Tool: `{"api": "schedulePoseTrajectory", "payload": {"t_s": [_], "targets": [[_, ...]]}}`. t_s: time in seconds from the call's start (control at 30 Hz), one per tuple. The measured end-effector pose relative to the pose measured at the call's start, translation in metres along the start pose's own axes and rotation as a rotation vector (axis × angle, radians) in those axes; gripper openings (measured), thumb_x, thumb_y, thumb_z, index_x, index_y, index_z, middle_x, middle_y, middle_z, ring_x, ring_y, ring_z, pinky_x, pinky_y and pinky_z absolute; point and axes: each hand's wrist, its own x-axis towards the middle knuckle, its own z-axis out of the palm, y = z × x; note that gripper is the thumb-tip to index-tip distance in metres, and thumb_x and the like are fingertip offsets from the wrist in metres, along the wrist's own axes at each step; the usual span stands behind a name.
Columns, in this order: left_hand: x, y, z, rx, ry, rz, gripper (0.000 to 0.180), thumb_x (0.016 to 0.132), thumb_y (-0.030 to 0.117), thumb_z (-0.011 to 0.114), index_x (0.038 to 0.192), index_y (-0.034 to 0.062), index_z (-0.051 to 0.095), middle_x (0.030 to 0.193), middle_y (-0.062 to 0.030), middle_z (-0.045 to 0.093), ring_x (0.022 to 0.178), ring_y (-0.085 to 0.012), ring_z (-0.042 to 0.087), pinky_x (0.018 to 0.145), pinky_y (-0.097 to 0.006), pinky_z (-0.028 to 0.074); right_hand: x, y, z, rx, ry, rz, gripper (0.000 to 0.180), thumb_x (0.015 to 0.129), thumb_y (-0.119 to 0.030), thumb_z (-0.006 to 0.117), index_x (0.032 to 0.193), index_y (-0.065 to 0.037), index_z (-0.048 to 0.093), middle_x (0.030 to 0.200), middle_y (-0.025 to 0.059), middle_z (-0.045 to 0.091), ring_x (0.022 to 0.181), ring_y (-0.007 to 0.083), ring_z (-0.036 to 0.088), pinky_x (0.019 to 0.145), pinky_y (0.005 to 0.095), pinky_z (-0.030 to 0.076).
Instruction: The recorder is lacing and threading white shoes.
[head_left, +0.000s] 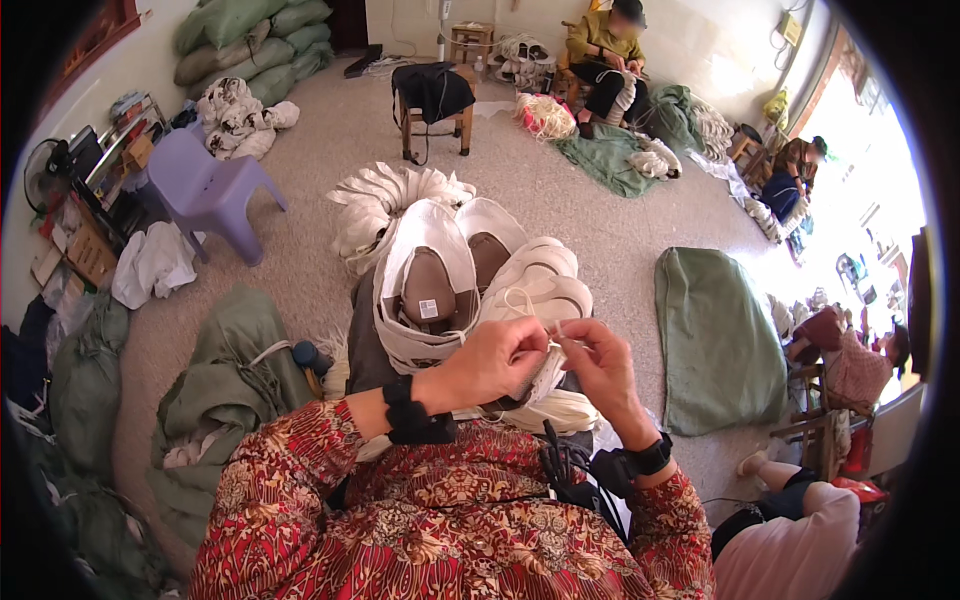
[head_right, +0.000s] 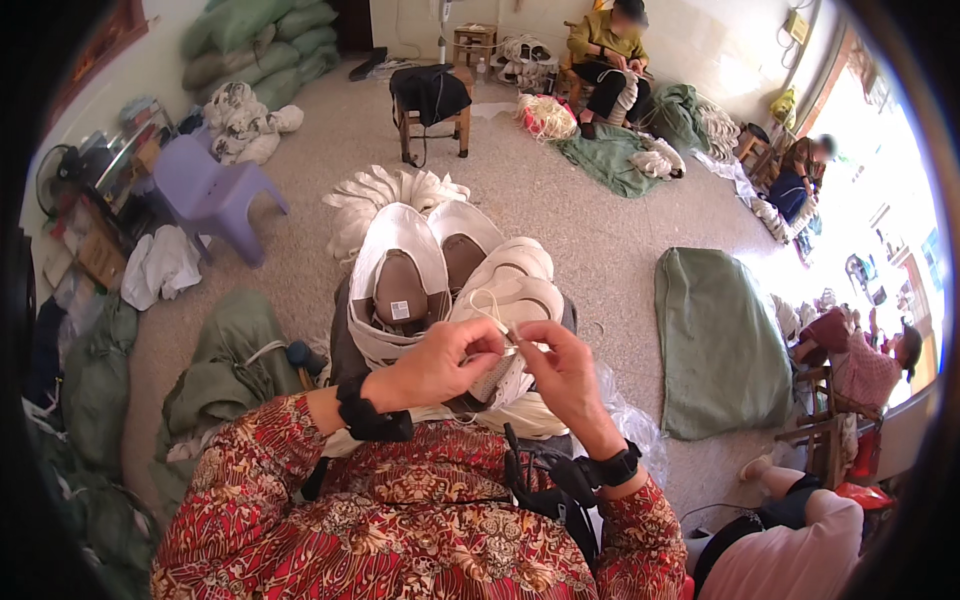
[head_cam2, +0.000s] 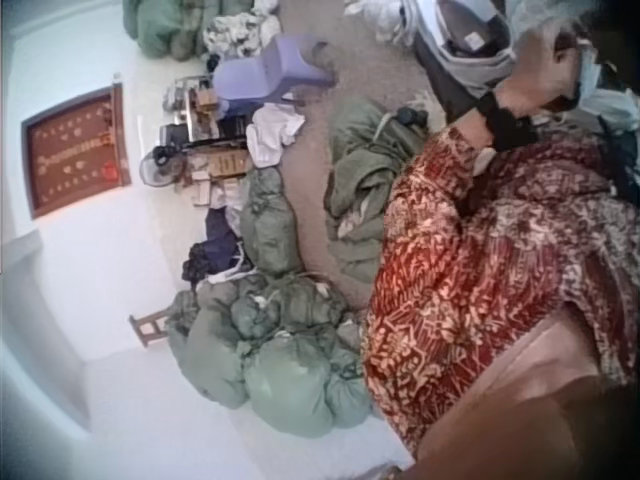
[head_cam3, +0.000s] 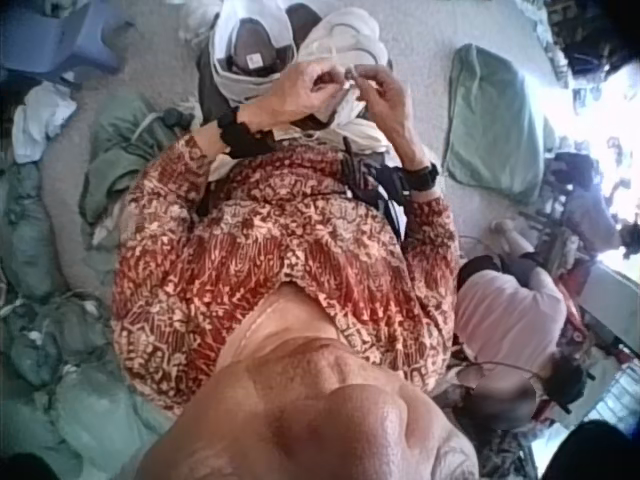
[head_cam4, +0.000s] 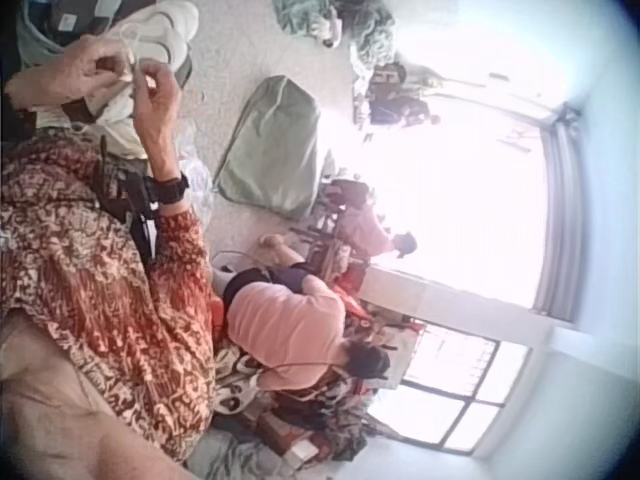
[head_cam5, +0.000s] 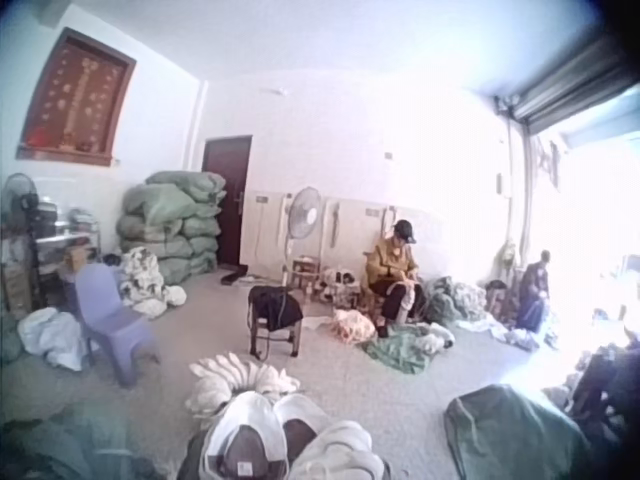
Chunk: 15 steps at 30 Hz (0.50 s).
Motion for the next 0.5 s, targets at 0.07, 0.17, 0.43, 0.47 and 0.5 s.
{"api": "schedulePoseTrajectory", "payload": {"t_s": [0.07, 0.17, 0.43, 0.47, 0.5], "targets": [[-0.007, -0.005, -0.005, -0.334, 0.07, 0.0, 0.005, 0.094, 0.003, 0.063, 0.098, -0.0007, 0.062, 0.096, -0.0046, 0.068, 0.084, -0.0132, 0.066, 0.076, -0.026, 0.054, 0.004, 0.002, 0.012, 0.016, -0.037, -0.041, 0.012, 0.098, -0.005, 0.062, 0.108, 0.002, 0.064, 0.093, 0.0008, 0.069, 0.081, 0.006, 0.062, 0.065, 0.0226, 0.052], [-0.019, 0.0, -0.016, -0.317, 0.146, 0.001, 0.012, 0.097, 0.007, 0.063, 0.105, -0.0017, 0.064, 0.089, -0.0031, 0.069, 0.081, -0.0082, 0.065, 0.072, -0.025, 0.054, 0.006, -0.002, 0.019, 0.031, -0.121, -0.046, 0.011, 0.098, -0.005, 0.062, 0.107, 0.002, 0.063, 0.09, 0.0021, 0.069, 0.079, 0.0068, 0.062, 0.065, 0.0239, 0.052], [-0.031, 0.01, -0.026, -0.343, 0.185, -0.081, 0.018, 0.1, 0.002, 0.055, 0.117, -0.0014, 0.059, 0.091, -0.0082, 0.071, 0.08, -0.0121, 0.068, 0.072, -0.026, 0.054, 0.006, -0.018, 0.03, -0.149, -0.127, -0.115, 0.01, 0.097, -0.004, 0.062, 0.105, 0.002, 0.063, 0.083, 0.0099, 0.071, 0.073, 0.0134, 0.067, 0.064, 0.0271, 0.053], [-0.03, 0.009, -0.027, -0.344, 0.187, -0.082, 0.018, 0.1, 0.002, 0.055, 0.117, -0.0014, 0.059, 0.091, -0.0082, 0.071, 0.08, -0.0121, 0.068, 0.072, -0.026, 0.054, 0.005, -0.021, 0.03, -0.202, -0.145, -0.127, 0.011, 0.096, -0.003, 0.063, 0.105, 0.003, 0.063, 0.083, 0.0112, 0.071, 0.073, 0.015, 0.068, 0.063, 0.028, 0.053], [-0.029, 0.008, -0.027, -0.359, 0.155, -0.074, 0.018, 0.1, 0.002, 0.055, 0.117, -0.0012, 0.058, 0.091, -0.0092, 0.072, 0.08, -0.0127, 0.068, 0.072, -0.027, 0.054, 0.005, -0.023, 0.031, -0.256, -0.163, -0.139, 0.011, 0.095, -0.002, 0.063, 0.105, 0.003, 0.064, 0.082, 0.0124, 0.071, 0.072, 0.0166, 0.069, 0.062, 0.0289, 0.053]]}}
